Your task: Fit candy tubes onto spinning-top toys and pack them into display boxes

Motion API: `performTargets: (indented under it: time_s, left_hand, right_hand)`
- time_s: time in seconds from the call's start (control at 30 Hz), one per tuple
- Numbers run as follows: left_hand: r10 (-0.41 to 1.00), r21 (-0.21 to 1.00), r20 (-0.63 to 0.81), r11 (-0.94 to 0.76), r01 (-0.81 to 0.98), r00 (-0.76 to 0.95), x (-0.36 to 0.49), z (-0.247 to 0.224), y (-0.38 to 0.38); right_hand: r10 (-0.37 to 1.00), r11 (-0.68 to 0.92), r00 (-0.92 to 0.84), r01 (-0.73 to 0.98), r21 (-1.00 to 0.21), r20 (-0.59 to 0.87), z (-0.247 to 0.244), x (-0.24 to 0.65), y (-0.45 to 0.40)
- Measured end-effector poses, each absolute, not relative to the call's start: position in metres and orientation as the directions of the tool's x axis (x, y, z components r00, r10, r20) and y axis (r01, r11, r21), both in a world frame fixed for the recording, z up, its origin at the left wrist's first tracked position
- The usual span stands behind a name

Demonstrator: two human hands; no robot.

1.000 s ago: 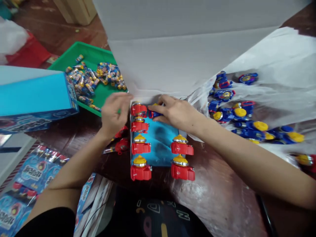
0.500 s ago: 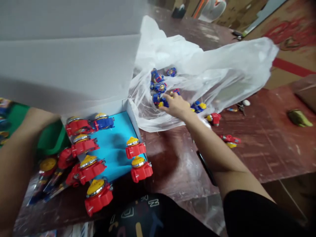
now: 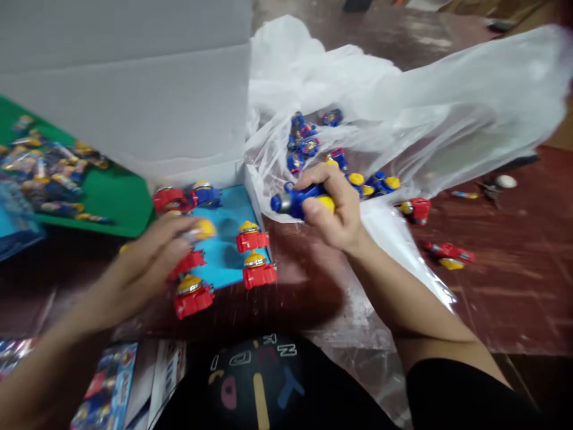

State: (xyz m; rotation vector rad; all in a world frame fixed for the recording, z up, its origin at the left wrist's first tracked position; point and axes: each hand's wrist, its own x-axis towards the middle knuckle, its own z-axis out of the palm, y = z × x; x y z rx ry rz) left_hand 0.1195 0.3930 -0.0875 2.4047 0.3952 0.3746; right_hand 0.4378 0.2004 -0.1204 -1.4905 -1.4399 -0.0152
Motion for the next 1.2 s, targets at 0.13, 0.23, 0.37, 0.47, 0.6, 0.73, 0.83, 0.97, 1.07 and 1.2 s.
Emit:
performTargets:
  time_s: [0.13, 0.23, 0.37, 0.47, 0.6, 0.73, 0.83, 0.97, 1.07, 1.2]
  left_hand:
    - [0.312, 0.783, 0.068, -0.605, 0.143, 0.948, 0.160, -0.079, 0.359]
    - [0.365, 0.791, 0.101, -0.594, 0.148, 0.925, 0.158, -0.079, 0.356]
    - [0.293, 0.662, 0.283, -0.749, 0.035, 0.913, 0.145, -0.085, 0.351]
    - [0.231, 0.452, 0.466, -0.892, -0.006, 0.854, 0.140, -0.096, 0.349]
    - [0.251, 0.467, 0.460, -0.884, 0.008, 0.852, 0.135, -0.103, 0.364]
    - [0.348, 0.696, 0.310, -0.717, 0.038, 0.885, 0.129, -0.098, 0.379]
    - [0.341, 0.668, 0.356, -0.744, 0.018, 0.870, 0.127, -0.095, 0.378]
    - [0.315, 0.446, 0.494, -0.892, 0.075, 0.810, 0.127, -0.103, 0.388]
    - [0.323, 0.348, 0.515, -0.925, 0.151, 0.794, 0.128, -0.117, 0.417]
    - [0.403, 0.368, 0.334, -0.888, 0.275, 0.852, 0.134, -0.137, 0.452]
  right_hand:
    - [0.699, 0.432, 0.024, 0.782, -0.449, 0.715, -0.092, 0.385, 0.223]
    - [0.674, 0.470, -0.068, 0.808, -0.355, 0.736, -0.091, 0.372, 0.223]
    - [0.669, 0.461, -0.050, 0.811, -0.361, 0.742, -0.095, 0.359, 0.218]
    - [0.808, 0.349, 0.076, 0.737, -0.578, 0.585, -0.087, 0.353, 0.219]
    - [0.932, 0.278, -0.034, 0.707, -0.650, 0.362, -0.072, 0.365, 0.221]
    - [0.840, 0.456, -0.280, 0.828, -0.325, 0.465, -0.068, 0.383, 0.218]
    - [0.825, 0.399, -0.213, 0.875, -0.273, 0.523, -0.067, 0.383, 0.216]
    - [0.889, 0.244, -0.028, 0.873, -0.422, 0.456, -0.059, 0.378, 0.222]
    - [0.925, 0.110, 0.019, 0.943, -0.315, 0.378, -0.058, 0.381, 0.235]
    - [0.989, 0.058, -0.058, 0.998, 0.002, 0.138, -0.072, 0.372, 0.256]
